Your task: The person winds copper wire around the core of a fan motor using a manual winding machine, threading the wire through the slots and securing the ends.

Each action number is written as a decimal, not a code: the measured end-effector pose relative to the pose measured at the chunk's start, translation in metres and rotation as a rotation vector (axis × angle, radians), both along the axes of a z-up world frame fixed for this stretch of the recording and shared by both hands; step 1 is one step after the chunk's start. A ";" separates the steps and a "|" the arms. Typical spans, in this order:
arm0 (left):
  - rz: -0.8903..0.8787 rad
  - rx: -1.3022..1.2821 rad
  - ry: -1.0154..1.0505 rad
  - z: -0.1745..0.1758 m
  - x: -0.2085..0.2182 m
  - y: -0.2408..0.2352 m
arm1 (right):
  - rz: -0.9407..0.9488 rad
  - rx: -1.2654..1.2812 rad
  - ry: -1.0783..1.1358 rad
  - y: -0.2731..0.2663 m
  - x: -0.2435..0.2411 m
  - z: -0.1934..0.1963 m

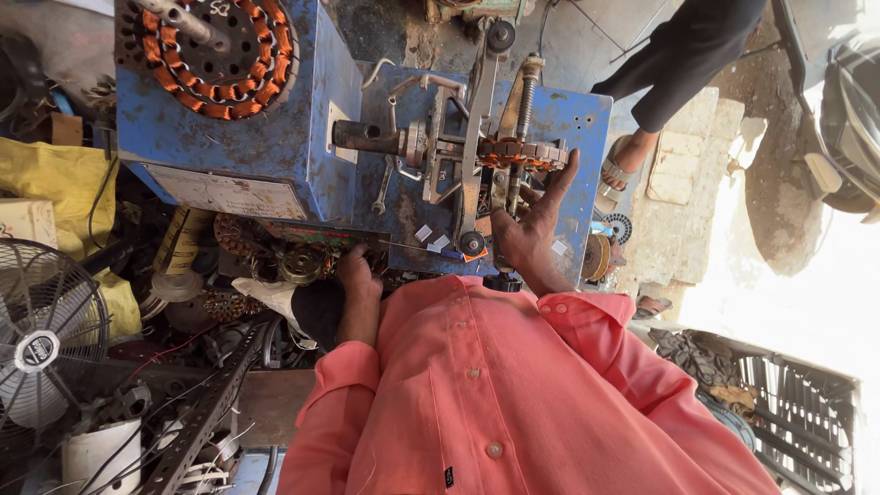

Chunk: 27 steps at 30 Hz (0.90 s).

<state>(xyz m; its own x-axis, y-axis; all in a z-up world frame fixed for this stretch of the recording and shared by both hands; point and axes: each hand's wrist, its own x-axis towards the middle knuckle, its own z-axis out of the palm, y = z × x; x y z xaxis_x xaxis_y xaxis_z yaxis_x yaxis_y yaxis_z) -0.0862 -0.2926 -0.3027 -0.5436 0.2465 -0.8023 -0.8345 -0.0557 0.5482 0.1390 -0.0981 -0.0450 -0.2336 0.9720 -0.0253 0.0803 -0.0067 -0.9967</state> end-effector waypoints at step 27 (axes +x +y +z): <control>-0.895 0.287 1.585 0.322 0.000 0.105 | -0.069 0.029 -0.140 -0.003 -0.001 0.010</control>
